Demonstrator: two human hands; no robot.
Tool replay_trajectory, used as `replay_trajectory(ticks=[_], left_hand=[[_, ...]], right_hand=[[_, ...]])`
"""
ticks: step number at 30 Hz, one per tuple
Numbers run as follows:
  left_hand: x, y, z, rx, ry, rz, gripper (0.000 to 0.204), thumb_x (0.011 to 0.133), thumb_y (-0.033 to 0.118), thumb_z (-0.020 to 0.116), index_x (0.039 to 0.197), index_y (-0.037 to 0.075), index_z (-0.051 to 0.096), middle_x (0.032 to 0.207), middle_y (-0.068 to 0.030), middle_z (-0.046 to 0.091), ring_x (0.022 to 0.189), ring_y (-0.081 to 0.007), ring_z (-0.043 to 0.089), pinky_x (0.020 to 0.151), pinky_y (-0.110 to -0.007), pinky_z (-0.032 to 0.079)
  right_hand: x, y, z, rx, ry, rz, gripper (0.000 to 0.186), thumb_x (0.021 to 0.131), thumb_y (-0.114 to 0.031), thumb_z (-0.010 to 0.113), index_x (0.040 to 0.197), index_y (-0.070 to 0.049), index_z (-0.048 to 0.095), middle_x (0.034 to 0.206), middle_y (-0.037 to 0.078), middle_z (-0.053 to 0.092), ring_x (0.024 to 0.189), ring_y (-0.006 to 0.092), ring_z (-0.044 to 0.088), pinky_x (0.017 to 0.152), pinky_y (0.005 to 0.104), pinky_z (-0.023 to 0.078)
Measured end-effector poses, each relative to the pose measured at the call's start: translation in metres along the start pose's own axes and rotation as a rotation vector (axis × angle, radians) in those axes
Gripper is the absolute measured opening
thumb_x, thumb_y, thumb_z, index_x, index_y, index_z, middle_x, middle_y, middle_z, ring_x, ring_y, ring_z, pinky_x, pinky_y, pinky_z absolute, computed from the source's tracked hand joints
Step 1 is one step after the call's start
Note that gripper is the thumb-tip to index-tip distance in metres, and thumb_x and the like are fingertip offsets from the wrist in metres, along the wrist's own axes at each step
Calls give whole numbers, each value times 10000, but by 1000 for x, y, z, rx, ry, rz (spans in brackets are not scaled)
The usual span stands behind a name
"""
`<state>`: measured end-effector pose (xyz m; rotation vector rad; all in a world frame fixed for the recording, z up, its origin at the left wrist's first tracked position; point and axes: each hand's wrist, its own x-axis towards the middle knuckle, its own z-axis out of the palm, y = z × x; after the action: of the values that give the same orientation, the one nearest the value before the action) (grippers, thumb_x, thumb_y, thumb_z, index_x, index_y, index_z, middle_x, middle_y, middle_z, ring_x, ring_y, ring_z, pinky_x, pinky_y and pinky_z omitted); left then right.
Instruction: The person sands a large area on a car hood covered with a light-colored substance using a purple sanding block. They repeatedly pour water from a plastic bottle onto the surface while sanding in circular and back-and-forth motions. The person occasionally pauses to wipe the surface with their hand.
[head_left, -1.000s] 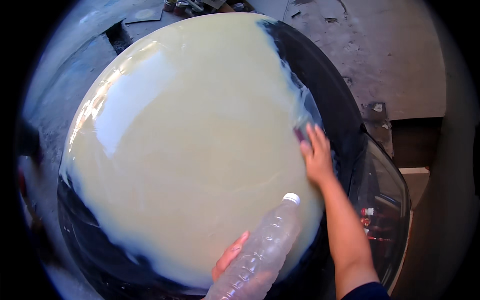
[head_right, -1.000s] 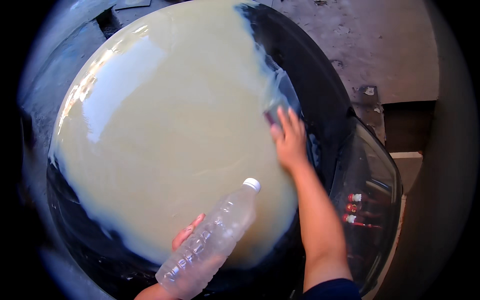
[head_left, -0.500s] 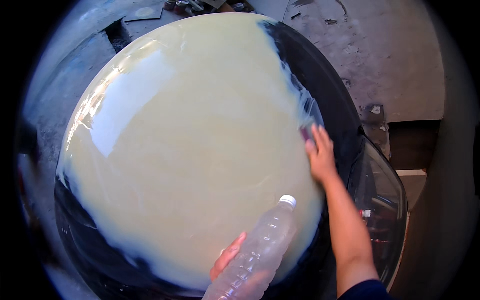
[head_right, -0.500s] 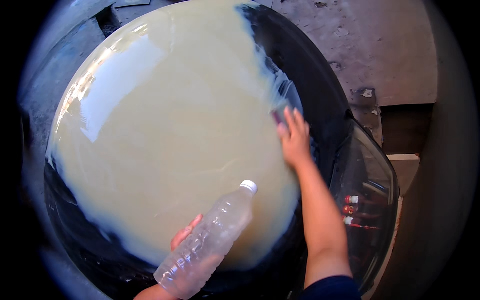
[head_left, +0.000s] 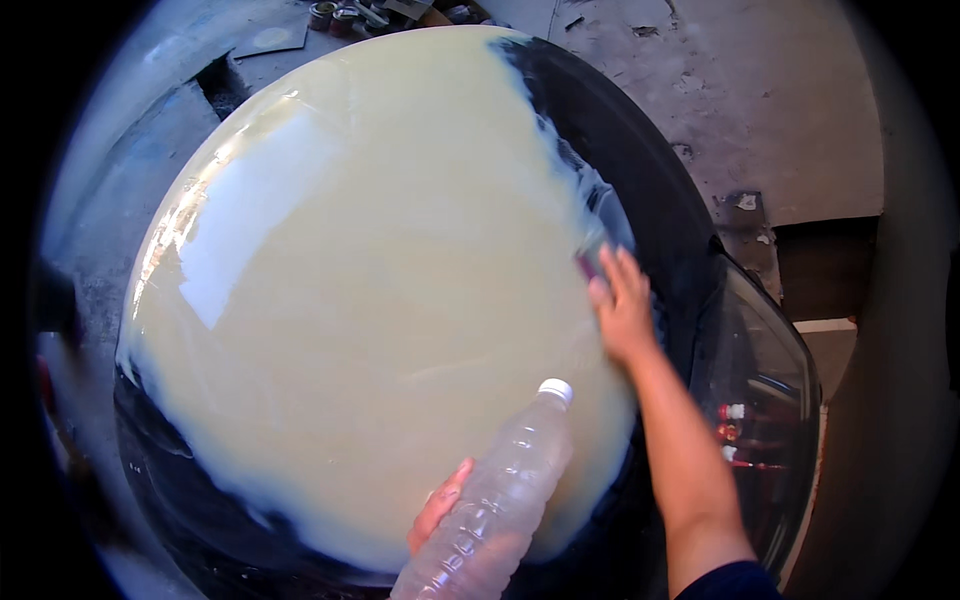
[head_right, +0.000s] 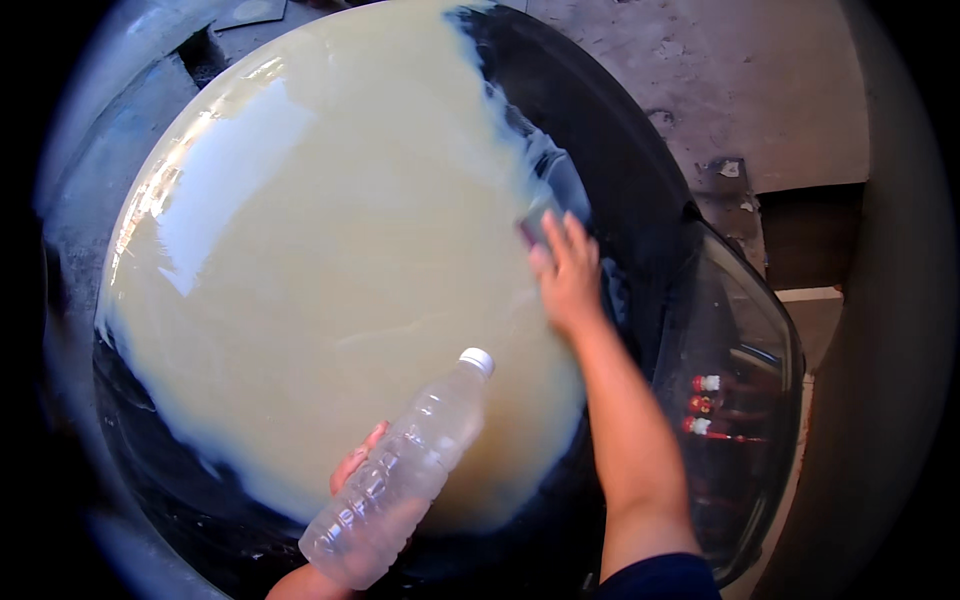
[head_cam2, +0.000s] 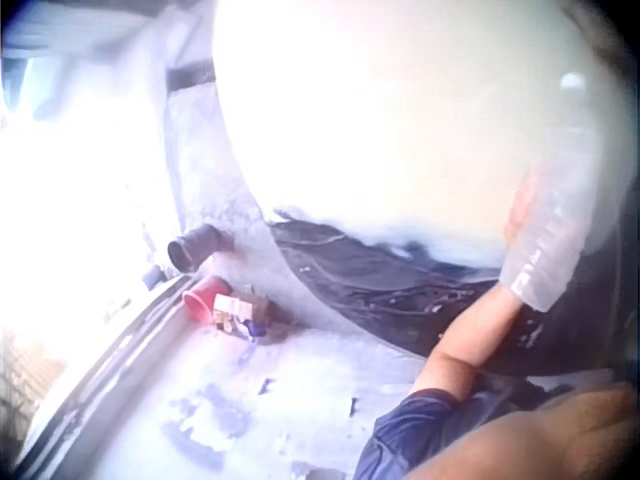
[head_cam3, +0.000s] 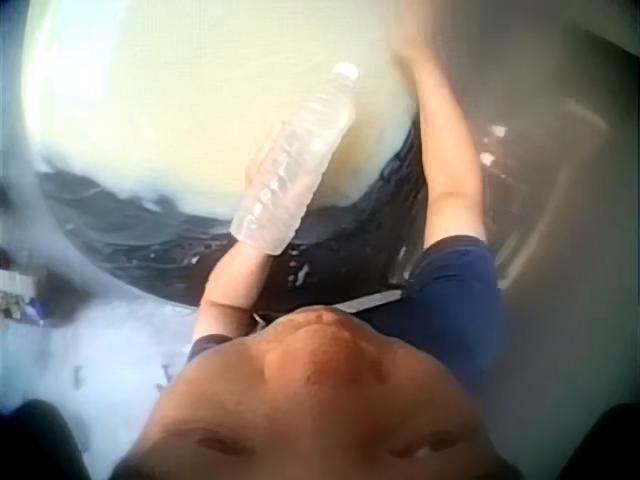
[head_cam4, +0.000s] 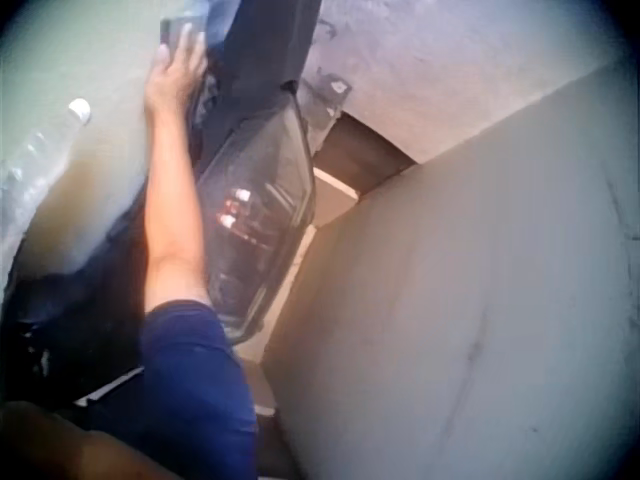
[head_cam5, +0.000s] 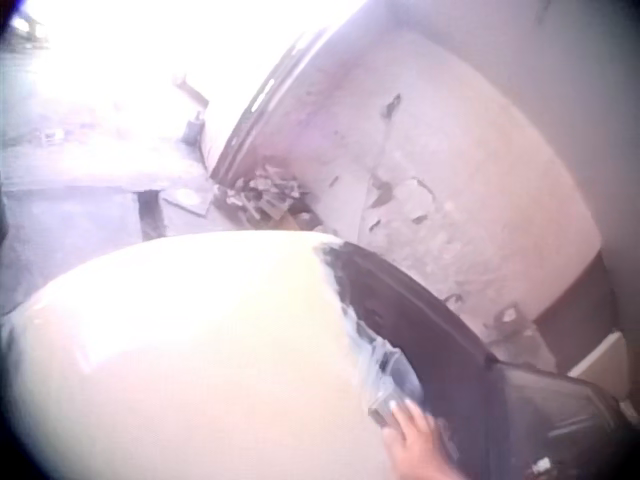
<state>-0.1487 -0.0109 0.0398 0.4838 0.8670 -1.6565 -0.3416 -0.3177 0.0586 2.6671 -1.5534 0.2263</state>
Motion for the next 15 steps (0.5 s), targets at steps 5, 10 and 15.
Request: replay_trajectory(ticks=[5, 10, 15], left_hand=[[-14, -14, 14, 404, -70, 470, 367, 855, 222, 610, 1184, 73, 542, 1071, -118, 621, 928, -236, 644, 748, -351, 562], [-1, 9, 14, 132, -40, 20, 671, 673, -98, 738, 1272, 39, 468, 1220, -130, 557, 997, -253, 631, 812, -387, 567], [-18, -14, 24, 427, -145, 410, 741, 686, -121, 725, 1334, 48, 409, 1268, -136, 529, 966, -257, 642, 765, -401, 586]], right_hand=[[-93, -51, -29, 81, -73, -9, 516, 885, -236, 639, 1384, -186, 517, 1445, 171, 426, 1269, 396, 425, 1076, 469, 321], [12, 14, -3, 9, 40, 62, 496, 915, -318, 599, 1386, -189, 511, 1453, 163, 423, 1278, 394, 422, 1071, 469, 327], [48, 22, -8, -34, 78, 147, 478, 924, -337, 586, 1374, -184, 526, 1436, 183, 438, 1267, 403, 432, 1058, 468, 351]])
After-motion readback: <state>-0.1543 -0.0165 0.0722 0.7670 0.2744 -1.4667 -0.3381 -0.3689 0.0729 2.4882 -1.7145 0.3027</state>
